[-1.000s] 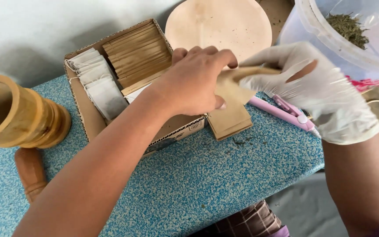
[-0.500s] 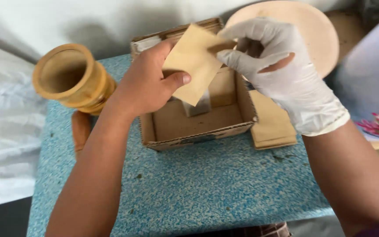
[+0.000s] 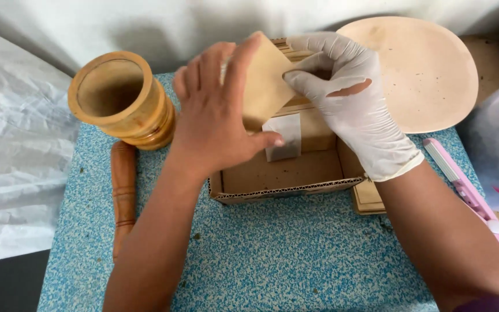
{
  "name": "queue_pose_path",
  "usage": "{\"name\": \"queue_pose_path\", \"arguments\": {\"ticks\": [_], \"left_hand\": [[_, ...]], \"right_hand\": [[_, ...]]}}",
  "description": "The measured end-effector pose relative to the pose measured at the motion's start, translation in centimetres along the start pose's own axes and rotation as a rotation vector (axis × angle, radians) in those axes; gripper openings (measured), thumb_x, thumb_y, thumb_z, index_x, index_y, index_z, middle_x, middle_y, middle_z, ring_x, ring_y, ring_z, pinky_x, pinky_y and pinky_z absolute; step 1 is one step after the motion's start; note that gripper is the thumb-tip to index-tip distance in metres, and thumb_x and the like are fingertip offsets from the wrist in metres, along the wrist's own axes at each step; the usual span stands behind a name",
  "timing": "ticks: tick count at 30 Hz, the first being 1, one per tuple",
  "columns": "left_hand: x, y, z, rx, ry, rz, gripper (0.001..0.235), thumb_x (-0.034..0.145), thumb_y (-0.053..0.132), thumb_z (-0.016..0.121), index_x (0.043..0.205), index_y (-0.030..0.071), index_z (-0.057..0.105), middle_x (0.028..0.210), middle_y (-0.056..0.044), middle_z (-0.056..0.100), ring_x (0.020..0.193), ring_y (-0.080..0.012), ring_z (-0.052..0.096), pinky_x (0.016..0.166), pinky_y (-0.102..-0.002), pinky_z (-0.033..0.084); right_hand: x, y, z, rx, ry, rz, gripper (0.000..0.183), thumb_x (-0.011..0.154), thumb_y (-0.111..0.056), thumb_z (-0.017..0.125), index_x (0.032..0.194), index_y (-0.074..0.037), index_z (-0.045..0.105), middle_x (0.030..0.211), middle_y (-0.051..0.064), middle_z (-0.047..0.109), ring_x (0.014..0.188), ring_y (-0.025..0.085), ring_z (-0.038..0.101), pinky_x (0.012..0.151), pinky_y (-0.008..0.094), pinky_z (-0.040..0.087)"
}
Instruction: Packaging individual tea bags into paper envelopes and sealing them with a heat sealer
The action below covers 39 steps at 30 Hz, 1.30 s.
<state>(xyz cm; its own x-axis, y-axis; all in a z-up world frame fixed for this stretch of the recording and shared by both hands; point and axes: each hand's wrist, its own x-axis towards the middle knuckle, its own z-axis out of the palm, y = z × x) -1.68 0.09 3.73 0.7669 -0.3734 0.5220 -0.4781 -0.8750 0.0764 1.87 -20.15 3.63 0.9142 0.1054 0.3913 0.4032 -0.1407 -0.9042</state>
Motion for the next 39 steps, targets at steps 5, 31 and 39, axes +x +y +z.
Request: {"name": "queue_pose_path", "arguments": {"ticks": [5,31,39], "left_hand": [[-0.4,0.0,2.3,-0.024,0.109,0.074,0.11,0.071,0.053,0.093,0.154,0.019,0.029,0.144,-0.017,0.04,0.129,-0.0388,0.047,0.103,-0.051,0.039],[-1.2,-0.5,4.8,-0.086,0.167,0.132,0.086,0.074,0.011,0.067,0.153,0.027,0.036,0.144,-0.016,0.044,0.129,-0.0367,0.048,0.106,-0.049,0.036],[-1.3,-0.6,5.0,-0.042,0.162,0.143,0.086,0.081,0.013,0.071,0.156,0.033,0.035,0.148,-0.019,0.036,0.137,-0.0389,0.046,0.109,-0.053,0.041]], "right_hand": [[-0.1,-0.8,-0.4,0.03,-0.035,0.027,0.034,0.084,-0.002,0.075,0.116,-0.009,0.069,0.086,0.006,0.072,0.076,0.005,0.064,0.069,0.018,0.055],[-0.4,-0.2,-0.5,-0.046,-0.144,0.118,0.035,0.086,-0.007,0.071,0.12,-0.009,0.068,0.084,0.001,0.068,0.075,0.001,0.059,0.064,0.015,0.047],[-0.3,0.3,0.0,0.01,-0.132,0.016,0.033,0.086,-0.003,0.075,0.116,-0.004,0.063,0.111,0.005,0.072,0.086,0.01,0.071,0.071,0.02,0.059]]}}
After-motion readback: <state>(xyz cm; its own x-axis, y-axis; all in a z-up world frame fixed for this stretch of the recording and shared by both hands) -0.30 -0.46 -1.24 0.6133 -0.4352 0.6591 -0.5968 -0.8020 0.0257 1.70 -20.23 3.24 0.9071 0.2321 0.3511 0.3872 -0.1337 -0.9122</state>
